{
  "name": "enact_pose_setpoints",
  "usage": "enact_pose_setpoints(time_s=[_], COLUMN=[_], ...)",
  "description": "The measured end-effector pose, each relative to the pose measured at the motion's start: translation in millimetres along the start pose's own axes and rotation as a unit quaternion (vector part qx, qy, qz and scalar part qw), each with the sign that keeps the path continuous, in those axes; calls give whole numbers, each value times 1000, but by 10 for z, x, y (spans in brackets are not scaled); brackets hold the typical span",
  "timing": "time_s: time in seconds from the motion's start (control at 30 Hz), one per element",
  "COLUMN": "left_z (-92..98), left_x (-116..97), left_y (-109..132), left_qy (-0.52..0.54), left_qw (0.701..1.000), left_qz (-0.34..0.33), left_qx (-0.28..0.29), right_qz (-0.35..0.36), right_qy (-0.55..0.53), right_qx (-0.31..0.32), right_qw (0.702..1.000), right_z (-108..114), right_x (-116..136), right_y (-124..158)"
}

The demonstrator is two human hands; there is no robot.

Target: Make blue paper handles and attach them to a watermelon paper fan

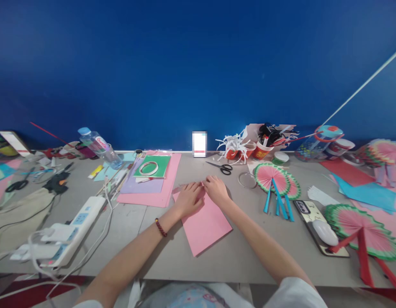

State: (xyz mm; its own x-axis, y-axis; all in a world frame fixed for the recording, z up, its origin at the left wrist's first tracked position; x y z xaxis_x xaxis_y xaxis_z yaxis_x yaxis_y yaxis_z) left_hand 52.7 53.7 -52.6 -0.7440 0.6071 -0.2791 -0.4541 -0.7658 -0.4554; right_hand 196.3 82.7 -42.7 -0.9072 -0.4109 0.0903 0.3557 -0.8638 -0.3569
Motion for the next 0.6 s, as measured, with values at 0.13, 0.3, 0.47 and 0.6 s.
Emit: enact_pose_setpoints(time_s=[0.13,0.3,0.47,0.6], left_z=[-9,-8,-23,-29], left_x=[7,15,30,34], left_y=[-2,-4,-4,-5], left_qy=[2,6,3,4], left_qw=[1000,1000,1000,1000], left_qz=[3,1,-2,-1], left_qx=[3,-1,5,11], right_qz=[-1,-4,-4,-10], right_qy=[-1,1,3,9], right_qx=[-2,4,6,7], right_qw=[1000,1000,1000,1000], right_z=[-5,1,26,42], right_x=[-1,1,12,15], right_y=[15,16,14,40])
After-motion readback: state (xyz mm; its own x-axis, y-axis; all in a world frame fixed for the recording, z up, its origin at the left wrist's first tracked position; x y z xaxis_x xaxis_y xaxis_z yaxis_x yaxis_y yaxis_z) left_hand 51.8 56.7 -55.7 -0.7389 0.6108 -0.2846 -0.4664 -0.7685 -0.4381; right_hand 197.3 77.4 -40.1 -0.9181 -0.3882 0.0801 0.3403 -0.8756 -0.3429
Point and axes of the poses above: each hand's wrist, its own y-axis away from the middle knuckle, its own z-axis out of the back of the hand, x = y × z, the point moved 2 cm from there along -y, towards the middle knuckle, and after that the axes turned 12 degrees about -x, right-handed, at the moved point
